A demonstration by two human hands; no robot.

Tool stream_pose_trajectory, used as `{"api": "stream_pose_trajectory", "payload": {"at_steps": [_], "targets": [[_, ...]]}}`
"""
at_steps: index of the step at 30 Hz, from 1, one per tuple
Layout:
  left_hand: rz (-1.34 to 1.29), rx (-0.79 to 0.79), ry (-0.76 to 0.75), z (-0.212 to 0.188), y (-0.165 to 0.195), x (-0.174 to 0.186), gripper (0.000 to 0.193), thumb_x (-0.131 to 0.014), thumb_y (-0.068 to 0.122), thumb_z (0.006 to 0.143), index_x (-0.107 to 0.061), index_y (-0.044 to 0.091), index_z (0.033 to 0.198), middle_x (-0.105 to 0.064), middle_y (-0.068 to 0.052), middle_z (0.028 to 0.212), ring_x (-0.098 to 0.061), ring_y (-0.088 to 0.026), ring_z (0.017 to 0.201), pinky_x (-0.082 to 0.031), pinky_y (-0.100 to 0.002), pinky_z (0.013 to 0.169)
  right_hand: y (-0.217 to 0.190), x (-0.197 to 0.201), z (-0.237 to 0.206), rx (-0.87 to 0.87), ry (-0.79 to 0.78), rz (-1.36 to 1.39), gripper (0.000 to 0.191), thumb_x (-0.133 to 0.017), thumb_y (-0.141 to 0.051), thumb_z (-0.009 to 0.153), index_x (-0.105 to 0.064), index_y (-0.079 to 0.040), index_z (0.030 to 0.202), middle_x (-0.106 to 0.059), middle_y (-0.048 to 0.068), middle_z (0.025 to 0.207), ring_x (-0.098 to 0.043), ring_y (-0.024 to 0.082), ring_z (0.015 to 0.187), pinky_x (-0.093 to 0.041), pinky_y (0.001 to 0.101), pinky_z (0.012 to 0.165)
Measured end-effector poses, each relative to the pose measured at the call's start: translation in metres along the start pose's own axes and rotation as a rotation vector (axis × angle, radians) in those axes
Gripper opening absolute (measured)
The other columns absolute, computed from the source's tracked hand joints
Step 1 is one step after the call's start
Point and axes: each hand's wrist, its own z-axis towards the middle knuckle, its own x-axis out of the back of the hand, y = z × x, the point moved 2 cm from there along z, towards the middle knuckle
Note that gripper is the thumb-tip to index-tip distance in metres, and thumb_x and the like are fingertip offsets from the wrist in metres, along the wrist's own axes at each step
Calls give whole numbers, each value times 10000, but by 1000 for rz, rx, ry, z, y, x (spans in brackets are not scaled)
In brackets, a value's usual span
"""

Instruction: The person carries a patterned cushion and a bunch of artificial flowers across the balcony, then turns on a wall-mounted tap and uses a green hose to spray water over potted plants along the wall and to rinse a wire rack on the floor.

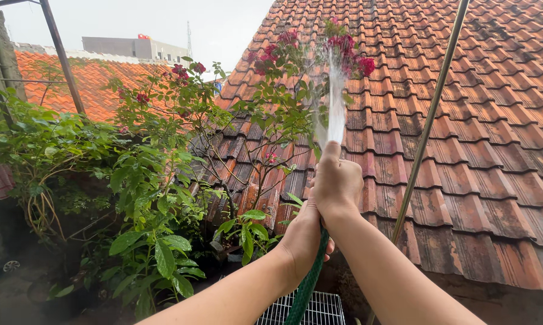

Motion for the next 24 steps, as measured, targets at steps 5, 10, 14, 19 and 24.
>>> {"api": "stream_pose_trajectory", "payload": {"at_steps": [5, 10, 14, 19, 24], "targets": [[15, 15, -29, 2, 3, 0, 485, -284, 604, 1026, -513, 177, 1017, -543, 16, 743, -503, -105, 551, -420, -286, 521, -1, -1, 2, 26, -20, 88, 686, -455, -553, 925, -692, 41, 675, -686, 144, 636, -690, 244, 574, -543, 422, 619], [-65, -14, -19, 3, -1, 7, 468, -306, 597, 1019, -514, 178, 1038, -531, 2, 729, -510, -110, 555, -425, -294, 516, 0, -13, 1, 23, -133, 129, 625, -473, -518, 907, -685, 37, 714, -645, 125, 609, -655, 235, 559, -521, 432, 581], [-168, 11, 91, -3, -14, 11, 571, -309, 701, 984, -518, 172, 1041, -508, 5, 714, -502, -111, 549, -431, -290, 522, 7, -26, -4, 31, -325, 20, 641, -468, -522, 912, -659, 66, 743, -631, 123, 625, -645, 248, 591, -515, 440, 610], [-244, 88, 168, -11, -34, 11, 657, -287, 765, 947, -506, 150, 1019, -513, -2, 705, -503, -121, 535, -440, -290, 525, 24, -34, -9, 62, -459, -170, 664, -445, -529, 915, -685, 66, 745, -692, 151, 683, -675, 242, 652, -528, 401, 699], [-210, 99, 149, -4, -43, 13, 667, -303, 763, 953, -524, 134, 986, -517, -5, 681, -500, -117, 520, -431, -287, 491, 38, -31, -5, 35, -371, -139, 674, -449, -538, 895, -700, 62, 721, -706, 152, 684, -690, 259, 661, -534, 408, 695]]}}
